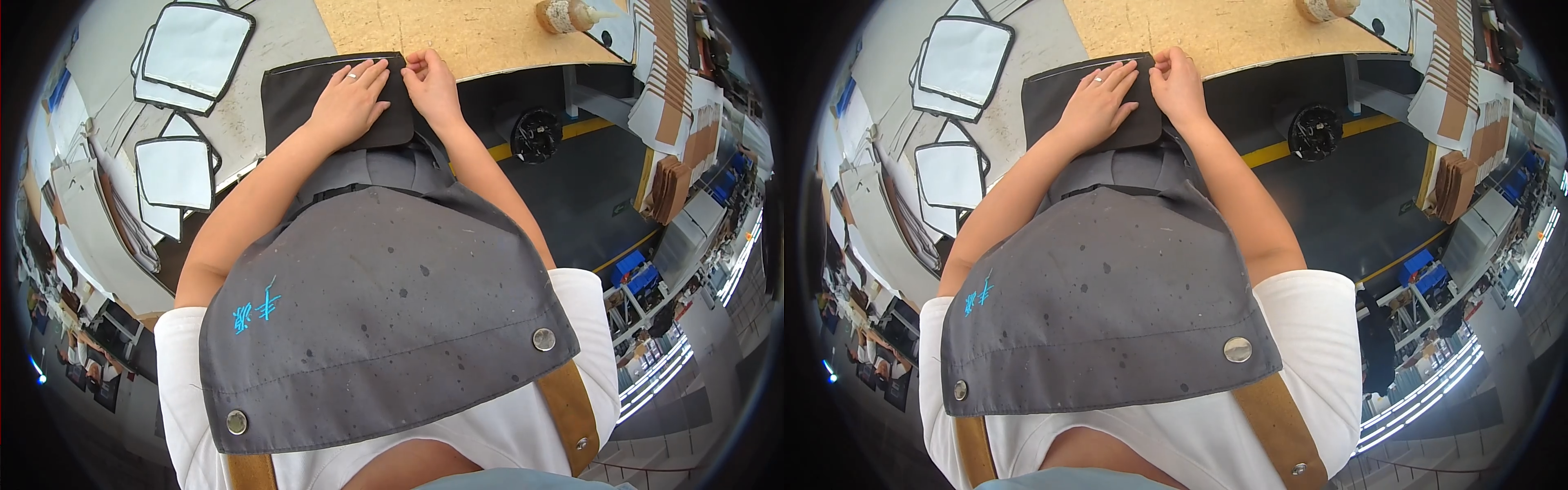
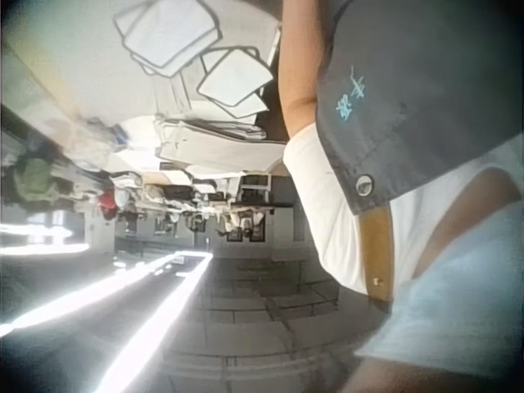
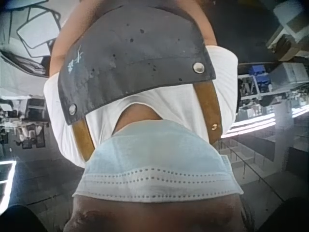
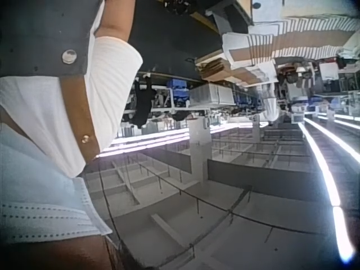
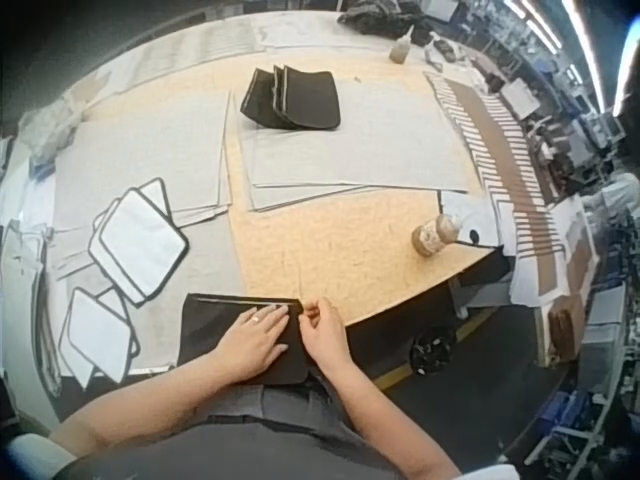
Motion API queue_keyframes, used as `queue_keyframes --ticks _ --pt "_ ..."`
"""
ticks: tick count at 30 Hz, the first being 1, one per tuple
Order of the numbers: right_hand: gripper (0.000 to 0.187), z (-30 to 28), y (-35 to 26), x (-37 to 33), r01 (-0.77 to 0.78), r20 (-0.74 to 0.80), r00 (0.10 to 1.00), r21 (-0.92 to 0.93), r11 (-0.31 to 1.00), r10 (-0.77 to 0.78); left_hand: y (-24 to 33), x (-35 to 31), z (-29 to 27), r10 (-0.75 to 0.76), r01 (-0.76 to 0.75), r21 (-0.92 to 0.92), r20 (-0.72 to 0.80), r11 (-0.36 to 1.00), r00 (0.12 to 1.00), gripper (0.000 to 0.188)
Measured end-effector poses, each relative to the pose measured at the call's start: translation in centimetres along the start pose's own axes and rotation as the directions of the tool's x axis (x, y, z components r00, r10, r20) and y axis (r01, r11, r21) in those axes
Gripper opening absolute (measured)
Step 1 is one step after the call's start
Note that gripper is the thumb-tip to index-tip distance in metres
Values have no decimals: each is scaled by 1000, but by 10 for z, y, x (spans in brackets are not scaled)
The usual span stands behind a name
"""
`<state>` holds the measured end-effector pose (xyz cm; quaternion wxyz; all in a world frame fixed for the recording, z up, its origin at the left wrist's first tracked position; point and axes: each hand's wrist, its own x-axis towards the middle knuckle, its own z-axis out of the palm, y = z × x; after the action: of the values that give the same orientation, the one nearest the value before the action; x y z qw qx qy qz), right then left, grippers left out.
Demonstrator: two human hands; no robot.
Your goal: Assembling leather components by peeling adhesive liners and sticking pieces together.
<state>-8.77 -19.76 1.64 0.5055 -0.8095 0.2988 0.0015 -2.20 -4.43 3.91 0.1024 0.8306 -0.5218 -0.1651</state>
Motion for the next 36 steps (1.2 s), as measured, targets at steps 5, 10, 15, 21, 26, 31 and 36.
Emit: queue_keyframes --ticks 5,10,15,21,26,31,36 --pt "21 5 7 0 134 -112 983 -129 982 -149 -1 -2 6 -3 2 -24 -31 1000 1000 48" --pt "22 4 5 3 75 -62 995 -108 991 -82 -1 -1 6 -3 2 -33 -37 999 999 48" --pt "20 -1 1 8 -90 47 995 60 994 87 1 -1 5 -17 15 -41 -36 999 999 49" --pt "22 5 -2 9 46 -7 999 -150 988 -47 2 0 10 -24 21 -41 -94 999 995 50" --pt "15 7 -1 11 116 -7 993 -214 970 -120 6 0 10 -46 47 7 -98 999 994 49" --pt "14 10 -4 13 76 -29 996 -254 964 -86 7 -1 12 -53 60 55 -113 997 992 47" --pt "14 11 -6 14 53 -36 997 -282 958 -66 8 -1 13 -53 63 83 -114 995 992 47"
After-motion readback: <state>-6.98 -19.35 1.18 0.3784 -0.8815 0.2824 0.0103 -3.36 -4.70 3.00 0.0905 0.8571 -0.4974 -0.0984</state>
